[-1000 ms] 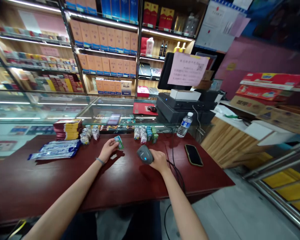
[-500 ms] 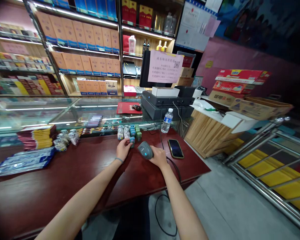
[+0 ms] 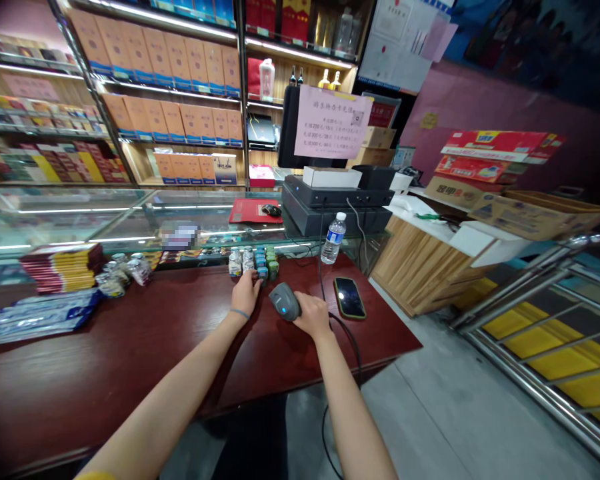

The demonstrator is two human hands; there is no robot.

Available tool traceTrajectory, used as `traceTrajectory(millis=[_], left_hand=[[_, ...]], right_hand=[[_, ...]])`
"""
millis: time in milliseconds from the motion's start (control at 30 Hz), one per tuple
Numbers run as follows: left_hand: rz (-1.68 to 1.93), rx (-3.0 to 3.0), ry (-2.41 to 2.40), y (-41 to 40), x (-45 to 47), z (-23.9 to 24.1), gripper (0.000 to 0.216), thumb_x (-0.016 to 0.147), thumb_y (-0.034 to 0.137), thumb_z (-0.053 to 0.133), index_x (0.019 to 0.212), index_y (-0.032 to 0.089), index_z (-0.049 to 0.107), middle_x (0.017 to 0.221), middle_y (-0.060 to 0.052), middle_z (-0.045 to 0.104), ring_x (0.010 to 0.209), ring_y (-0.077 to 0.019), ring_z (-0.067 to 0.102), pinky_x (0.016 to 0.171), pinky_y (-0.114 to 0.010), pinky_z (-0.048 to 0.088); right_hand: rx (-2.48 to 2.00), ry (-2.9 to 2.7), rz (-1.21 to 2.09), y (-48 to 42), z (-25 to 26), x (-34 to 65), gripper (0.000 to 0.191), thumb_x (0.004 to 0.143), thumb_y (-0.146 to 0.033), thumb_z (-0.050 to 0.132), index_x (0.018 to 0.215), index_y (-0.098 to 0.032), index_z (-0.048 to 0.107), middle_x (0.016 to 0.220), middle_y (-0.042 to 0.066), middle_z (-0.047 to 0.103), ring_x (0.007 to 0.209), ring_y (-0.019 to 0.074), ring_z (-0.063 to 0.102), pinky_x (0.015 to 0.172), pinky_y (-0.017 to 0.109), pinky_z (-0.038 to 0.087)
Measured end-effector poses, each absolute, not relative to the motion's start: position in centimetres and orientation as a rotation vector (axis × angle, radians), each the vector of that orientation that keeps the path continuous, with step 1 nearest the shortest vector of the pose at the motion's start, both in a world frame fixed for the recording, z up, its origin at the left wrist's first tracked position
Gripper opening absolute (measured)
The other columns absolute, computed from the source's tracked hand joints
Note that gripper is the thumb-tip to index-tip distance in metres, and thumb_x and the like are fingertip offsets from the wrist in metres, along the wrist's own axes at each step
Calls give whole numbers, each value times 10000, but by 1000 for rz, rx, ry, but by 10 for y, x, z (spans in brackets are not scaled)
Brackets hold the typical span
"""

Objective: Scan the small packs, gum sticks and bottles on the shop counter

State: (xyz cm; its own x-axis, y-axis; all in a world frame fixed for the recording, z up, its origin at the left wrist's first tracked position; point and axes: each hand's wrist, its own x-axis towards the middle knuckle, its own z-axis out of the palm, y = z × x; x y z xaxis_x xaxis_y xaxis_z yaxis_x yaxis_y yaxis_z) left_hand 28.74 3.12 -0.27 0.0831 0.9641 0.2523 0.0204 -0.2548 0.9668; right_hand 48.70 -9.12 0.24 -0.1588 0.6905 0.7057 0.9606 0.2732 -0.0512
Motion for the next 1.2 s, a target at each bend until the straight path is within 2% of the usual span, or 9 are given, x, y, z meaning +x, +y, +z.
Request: traceTrajectory(millis=[333,567,733,933,1200], left_hand=[[1291,1514,1091,33,294,-1,245,783,164,729,984,246,616,1074,-99,645,1120,-276,595,914,-317,436],[1278,1606,1117,28,276,-3,342,825,293,715,1145,252,601,1089,-98,636,1006,-260,611,970,-369,440],[1324,1609,1104,29,211,1,323,831,309,705,1139,253,625,1069,-82,647,981,-238,610,993,-375,453],[1564,1556,1229,33,99,5,259,787,261,746,1036,237,677,967,-60,668,913,-206,633,914,-313,478],[1622,1730,1666,58,-13,-11,276,866,301,614,1119,189,611,962,-75,676,898,-227,659,903,-409,518]], right_hand=[[-1503,-1924,-558,-91,-3,488,347,799,-337,590,1079,-143,661,835,92,741,715,237,694,658,316,475],[-1465,-1935,-647,-92,0,486,338,809,-307,552,1072,-127,664,826,108,745,697,238,696,647,317,475],[-1366,-1998,-660,-84,-1,462,360,799,-269,522,1102,-126,655,826,99,745,717,231,696,667,312,488],[-1209,-2074,-582,-57,-6,385,351,828,-289,539,1110,-113,652,857,102,748,717,213,688,663,306,464],[-1030,-2118,-523,-20,-10,302,343,872,-343,548,1100,-107,649,838,96,746,703,209,676,648,319,420]])
